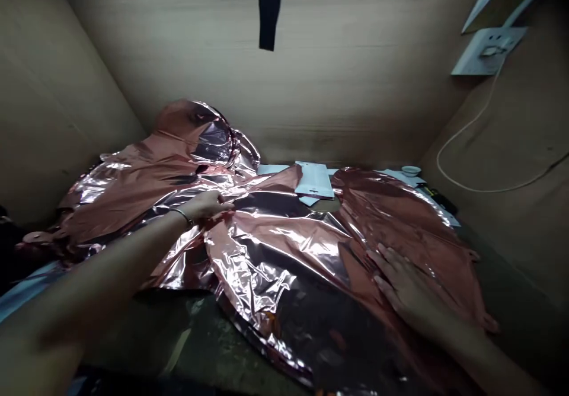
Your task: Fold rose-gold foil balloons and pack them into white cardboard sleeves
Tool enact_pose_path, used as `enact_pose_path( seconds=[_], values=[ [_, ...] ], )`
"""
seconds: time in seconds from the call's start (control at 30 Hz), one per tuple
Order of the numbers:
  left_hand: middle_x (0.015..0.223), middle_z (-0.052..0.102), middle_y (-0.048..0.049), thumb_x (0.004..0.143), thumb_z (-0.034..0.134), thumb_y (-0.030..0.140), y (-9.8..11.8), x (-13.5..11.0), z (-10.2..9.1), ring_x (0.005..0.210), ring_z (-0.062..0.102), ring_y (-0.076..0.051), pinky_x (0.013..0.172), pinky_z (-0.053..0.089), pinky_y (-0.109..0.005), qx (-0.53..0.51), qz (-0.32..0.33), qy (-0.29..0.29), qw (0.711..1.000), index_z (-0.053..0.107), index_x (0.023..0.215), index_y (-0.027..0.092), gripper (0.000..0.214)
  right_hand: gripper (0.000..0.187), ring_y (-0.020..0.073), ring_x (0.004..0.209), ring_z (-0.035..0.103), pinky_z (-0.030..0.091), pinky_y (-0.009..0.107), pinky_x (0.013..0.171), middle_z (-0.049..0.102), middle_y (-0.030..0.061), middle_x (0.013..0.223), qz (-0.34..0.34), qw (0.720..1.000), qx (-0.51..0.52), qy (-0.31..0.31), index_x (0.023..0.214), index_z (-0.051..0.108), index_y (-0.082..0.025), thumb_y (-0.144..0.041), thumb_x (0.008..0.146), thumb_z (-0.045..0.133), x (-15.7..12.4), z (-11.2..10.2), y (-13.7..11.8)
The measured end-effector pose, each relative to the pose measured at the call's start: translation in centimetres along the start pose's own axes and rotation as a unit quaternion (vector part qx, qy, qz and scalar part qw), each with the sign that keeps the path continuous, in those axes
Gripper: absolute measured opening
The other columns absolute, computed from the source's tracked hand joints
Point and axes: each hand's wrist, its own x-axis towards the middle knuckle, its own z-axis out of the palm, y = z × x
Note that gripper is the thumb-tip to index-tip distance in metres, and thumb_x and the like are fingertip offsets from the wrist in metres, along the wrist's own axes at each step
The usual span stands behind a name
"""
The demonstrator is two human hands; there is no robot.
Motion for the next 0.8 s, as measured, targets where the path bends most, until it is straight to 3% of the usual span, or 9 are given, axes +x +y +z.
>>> enact_pose_path(
  seconds=[0.13, 0.27, 0.33, 0.43, 0.53, 0.6, 0.63, 0.7, 0.8],
  values=[
    [0.056, 0.055, 0.001, 0.06, 0.08, 0.047, 2.8, 3.0, 1.2, 0.063, 0.054, -0.017, 0.056, 0.033, -0.023, 0.064, 0.044, 0.011, 0.997, 0.063, 0.066, 0.018, 0.034, 0.055, 0.029, 0.139, 0.034, 0.035, 0.053, 0.111, 0.04, 0.0113, 0.15, 0.003, 1.0, -0.009, 0.013, 0.142, 0.047, -0.017, -0.042, 0.095, 0.034, -0.2, 0.1, -0.4],
    [0.065, 0.058, 0.0012, 0.081, 0.069, 0.044, 4.6, 5.6, 3.3, 0.062, 0.055, -0.013, 0.06, 0.043, -0.024, 0.096, 0.038, 0.009, 0.995, 0.062, 0.072, 0.014, 0.032, 0.055, 0.0288, 0.14, 0.034, 0.034, 0.052, 0.111, 0.039, 0.0134, 0.151, -0.007, 1.0, -0.019, 0.014, 0.143, 0.046, -0.015, -0.041, 0.096, 0.033, -0.4, 0.7, -0.1],
    [0.073, 0.061, 0.0008, 0.089, 0.062, 0.04, 4.9, 6.2, 3.1, 0.063, 0.057, -0.012, 0.062, 0.048, -0.027, 0.1, 0.038, 0.016, 0.994, 0.062, 0.08, 0.012, 0.029, 0.054, 0.0281, 0.14, 0.033, 0.035, 0.052, 0.111, 0.039, 0.0128, 0.151, -0.006, 1.0, -0.018, 0.012, 0.144, 0.044, -0.017, -0.04, 0.097, 0.032, -0.3, 0.6, -0.1],
    [0.077, 0.063, -0.0049, 0.087, 0.063, 0.036, 5.6, 6.0, 2.0, 0.071, 0.061, -0.018, 0.065, 0.05, -0.031, 0.098, 0.064, 0.067, 0.991, 0.064, 0.083, 0.011, 0.026, 0.053, 0.0286, 0.14, 0.032, 0.035, 0.053, 0.111, 0.038, 0.0114, 0.151, 0.002, 1.0, -0.012, 0.008, 0.144, 0.044, -0.02, -0.039, 0.097, 0.032, 0.0, 0.1, -0.6],
    [0.095, 0.067, -0.0143, 0.087, 0.057, 0.032, 7.1, 3.5, 2.7, 0.094, 0.062, -0.029, 0.08, 0.049, -0.04, 0.102, 0.127, 0.13, 0.978, 0.066, 0.096, 0.011, 0.025, 0.053, 0.0308, 0.14, 0.033, 0.034, 0.053, 0.111, 0.038, 0.013, 0.151, 0.012, 1.0, -0.01, -0.003, 0.143, 0.046, -0.017, -0.036, 0.096, 0.033, 0.0, -0.3, -1.5],
    [0.117, 0.064, -0.0153, 0.089, 0.053, 0.03, 8.0, 0.2, 5.3, 0.114, 0.055, -0.032, 0.095, 0.045, -0.045, 0.114, 0.199, 0.127, 0.965, 0.064, 0.112, 0.015, 0.03, 0.052, 0.0315, 0.139, 0.034, 0.035, 0.053, 0.11, 0.04, 0.0135, 0.15, 0.021, 1.0, -0.008, -0.011, 0.143, 0.047, -0.017, -0.034, 0.095, 0.034, 0.0, -0.7, -2.2],
    [0.127, 0.06, -0.0135, 0.089, 0.053, 0.03, 8.2, -1.8, 7.1, 0.121, 0.052, -0.031, 0.102, 0.041, -0.045, 0.124, 0.248, 0.105, 0.955, 0.063, 0.117, 0.018, 0.032, 0.052, 0.0315, 0.139, 0.035, 0.035, 0.053, 0.11, 0.04, 0.0132, 0.15, 0.025, 1.0, -0.004, -0.014, 0.142, 0.047, -0.018, -0.034, 0.095, 0.036, 0.1, -1.0, -2.3],
    [0.147, 0.045, -0.0118, 0.094, 0.047, 0.039, 8.2, -5.8, 10.9, 0.136, 0.039, -0.033, 0.109, 0.035, -0.052, 0.189, 0.384, 0.014, 0.904, 0.048, 0.139, 0.023, 0.048, 0.051, 0.0302, 0.136, 0.04, 0.038, 0.049, 0.109, 0.044, 0.0116, 0.148, 0.014, 0.999, 0.024, -0.024, 0.141, 0.05, -0.019, -0.035, 0.093, 0.041, 0.7, -2.2, -2.0],
    [0.156, 0.029, -0.0119, 0.094, 0.039, 0.057, 7.3, -10.0, 15.0, 0.144, 0.023, -0.034, 0.113, 0.027, -0.056, 0.253, 0.415, -0.11, 0.867, 0.028, 0.151, 0.025, 0.066, 0.037, 0.0254, 0.116, 0.058, 0.047, 0.037, 0.098, 0.064, 0.0084, 0.126, 0.037, 0.996, 0.078, -0.012, 0.12, 0.066, -0.021, -0.034, 0.092, 0.045, 3.9, -4.8, 1.0]
  ],
)
